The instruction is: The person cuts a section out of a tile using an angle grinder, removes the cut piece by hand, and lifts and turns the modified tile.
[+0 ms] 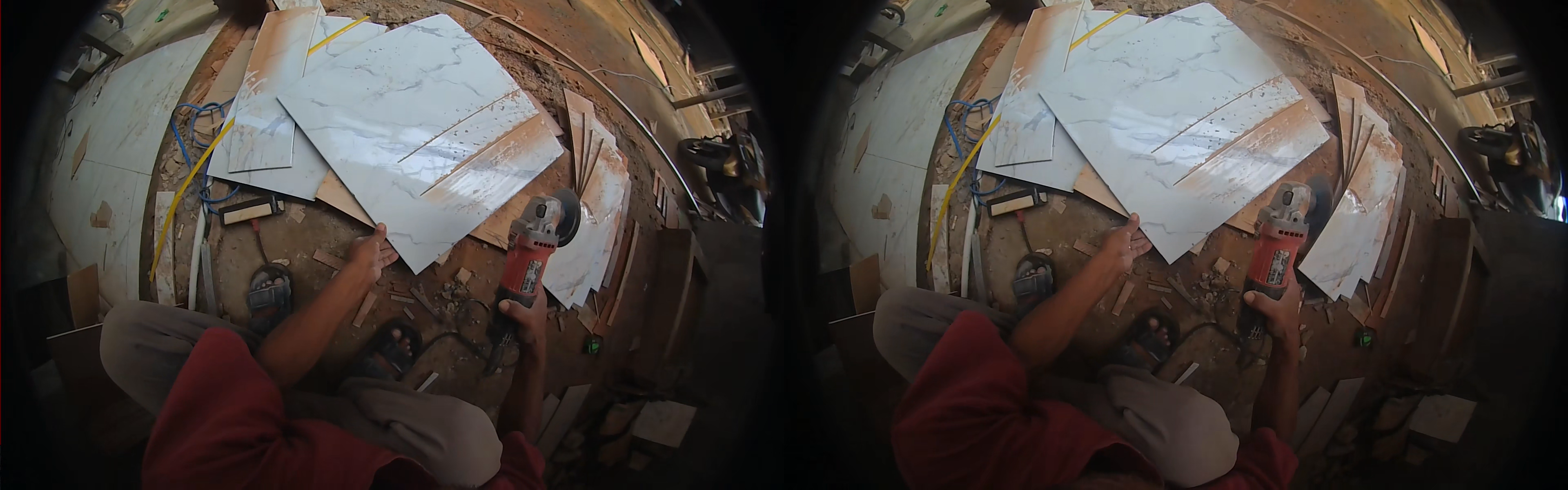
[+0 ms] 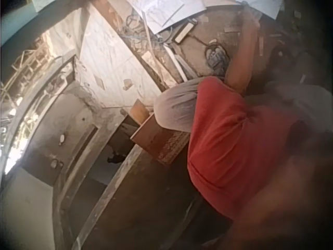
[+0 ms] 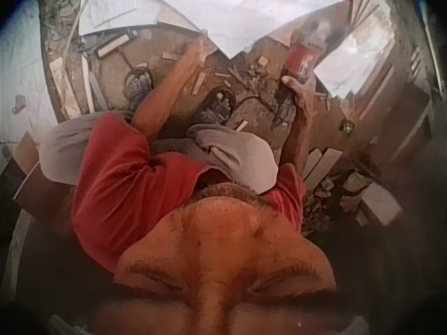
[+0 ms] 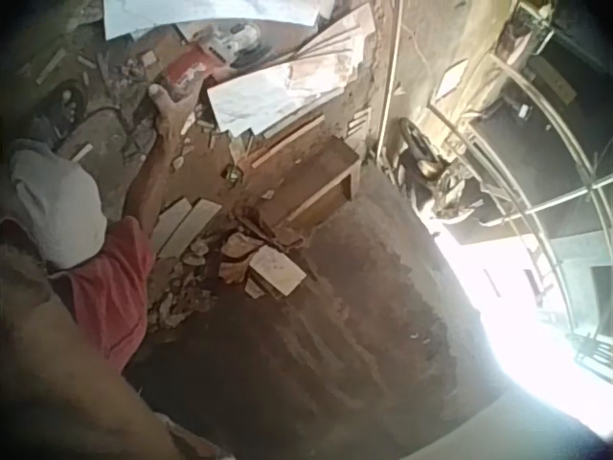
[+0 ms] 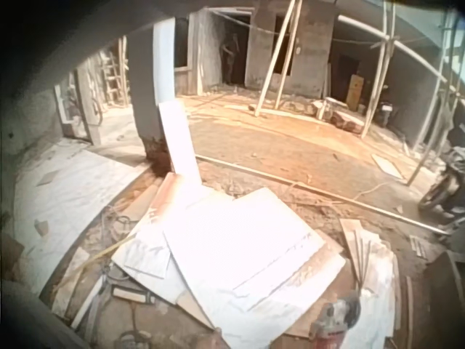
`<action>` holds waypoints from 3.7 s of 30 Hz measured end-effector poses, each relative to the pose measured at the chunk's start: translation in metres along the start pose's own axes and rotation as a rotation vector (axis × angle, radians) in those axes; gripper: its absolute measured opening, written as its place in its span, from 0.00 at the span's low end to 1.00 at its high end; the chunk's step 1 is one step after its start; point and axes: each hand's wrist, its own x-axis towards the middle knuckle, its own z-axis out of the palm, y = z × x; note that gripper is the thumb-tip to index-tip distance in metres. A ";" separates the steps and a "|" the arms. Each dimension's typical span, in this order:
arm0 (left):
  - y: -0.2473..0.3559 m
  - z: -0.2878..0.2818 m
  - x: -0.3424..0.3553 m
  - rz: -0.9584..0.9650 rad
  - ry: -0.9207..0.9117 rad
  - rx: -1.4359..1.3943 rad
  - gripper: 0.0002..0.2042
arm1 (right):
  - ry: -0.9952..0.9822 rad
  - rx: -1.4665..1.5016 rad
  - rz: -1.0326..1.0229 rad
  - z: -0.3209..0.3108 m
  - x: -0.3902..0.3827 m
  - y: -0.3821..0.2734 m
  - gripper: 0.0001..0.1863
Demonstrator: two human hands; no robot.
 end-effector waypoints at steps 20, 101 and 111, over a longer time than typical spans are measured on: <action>0.007 0.040 -0.054 0.420 -0.562 0.076 0.46 | -0.623 -0.381 0.011 0.099 0.107 -0.004 0.46; -0.017 0.069 -0.012 0.491 -0.251 -0.176 0.18 | -0.791 -0.380 0.025 0.106 0.127 0.009 0.38; -0.021 0.074 -0.020 0.484 -0.241 -0.164 0.16 | -0.767 -0.397 0.048 0.101 0.123 0.007 0.37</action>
